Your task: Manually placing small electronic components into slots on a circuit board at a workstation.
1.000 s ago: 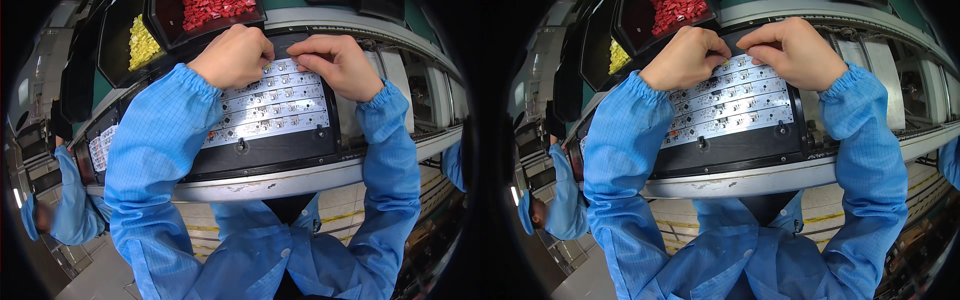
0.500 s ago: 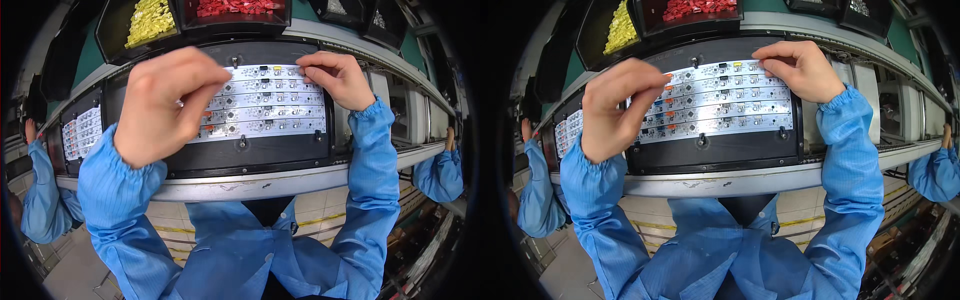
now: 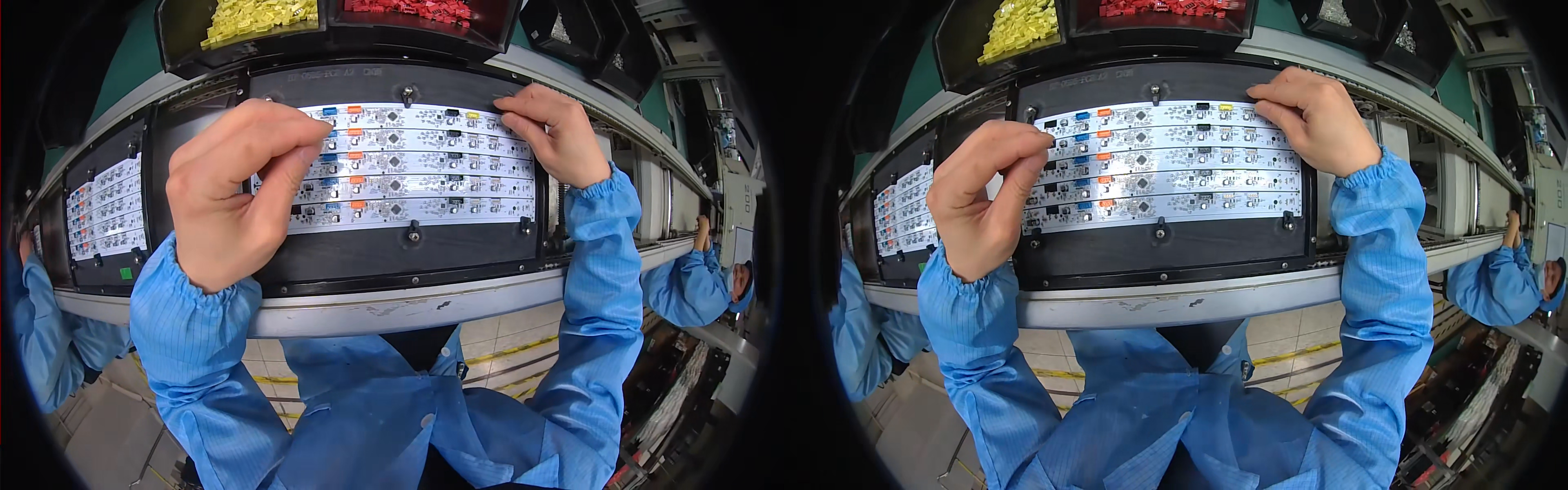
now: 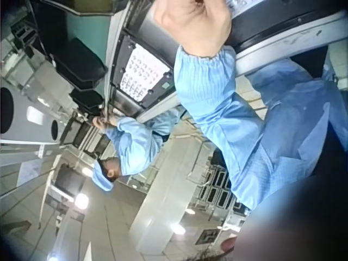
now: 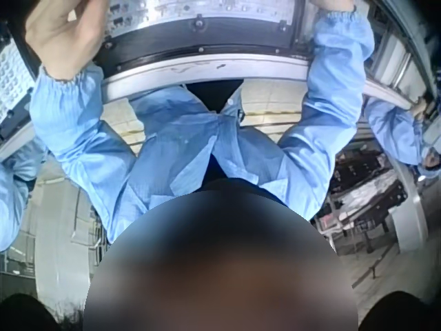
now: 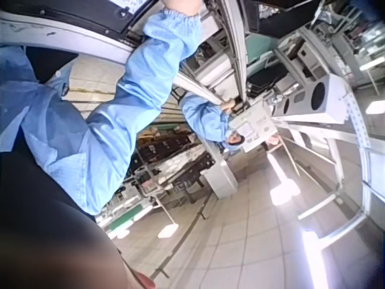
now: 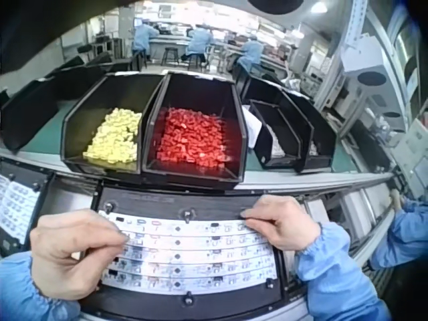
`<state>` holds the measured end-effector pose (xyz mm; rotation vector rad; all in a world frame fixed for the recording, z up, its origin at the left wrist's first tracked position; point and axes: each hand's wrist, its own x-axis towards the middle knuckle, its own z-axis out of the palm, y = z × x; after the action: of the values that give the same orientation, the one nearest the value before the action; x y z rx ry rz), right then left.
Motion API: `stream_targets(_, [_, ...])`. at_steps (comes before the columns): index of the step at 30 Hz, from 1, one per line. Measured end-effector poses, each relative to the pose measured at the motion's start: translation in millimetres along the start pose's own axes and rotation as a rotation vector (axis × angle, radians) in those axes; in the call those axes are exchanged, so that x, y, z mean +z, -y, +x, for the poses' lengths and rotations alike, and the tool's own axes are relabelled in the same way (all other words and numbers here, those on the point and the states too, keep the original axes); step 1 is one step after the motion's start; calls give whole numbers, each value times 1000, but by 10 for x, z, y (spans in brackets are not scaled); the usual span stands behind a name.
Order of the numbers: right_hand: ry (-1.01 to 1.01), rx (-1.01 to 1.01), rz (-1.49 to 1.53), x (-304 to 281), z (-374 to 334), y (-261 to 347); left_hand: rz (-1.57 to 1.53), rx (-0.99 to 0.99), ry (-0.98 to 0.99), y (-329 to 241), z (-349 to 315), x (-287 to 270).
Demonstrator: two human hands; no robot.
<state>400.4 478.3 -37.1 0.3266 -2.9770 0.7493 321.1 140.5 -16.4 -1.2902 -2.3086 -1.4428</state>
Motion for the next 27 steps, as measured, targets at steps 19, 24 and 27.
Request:
stream_targets(19, [-20, 24, -37, 88, 52, 54, 4, 23, 16, 33, -63, -56])
stream_targets(24, [-66, -11, -15, 110, 21, 30, 4, 41, 15, 56, -75, -51])
stream_targets(27, [-70, -32, -34, 125, 13, 41, 1, 31, 24, 52, -76, -57])
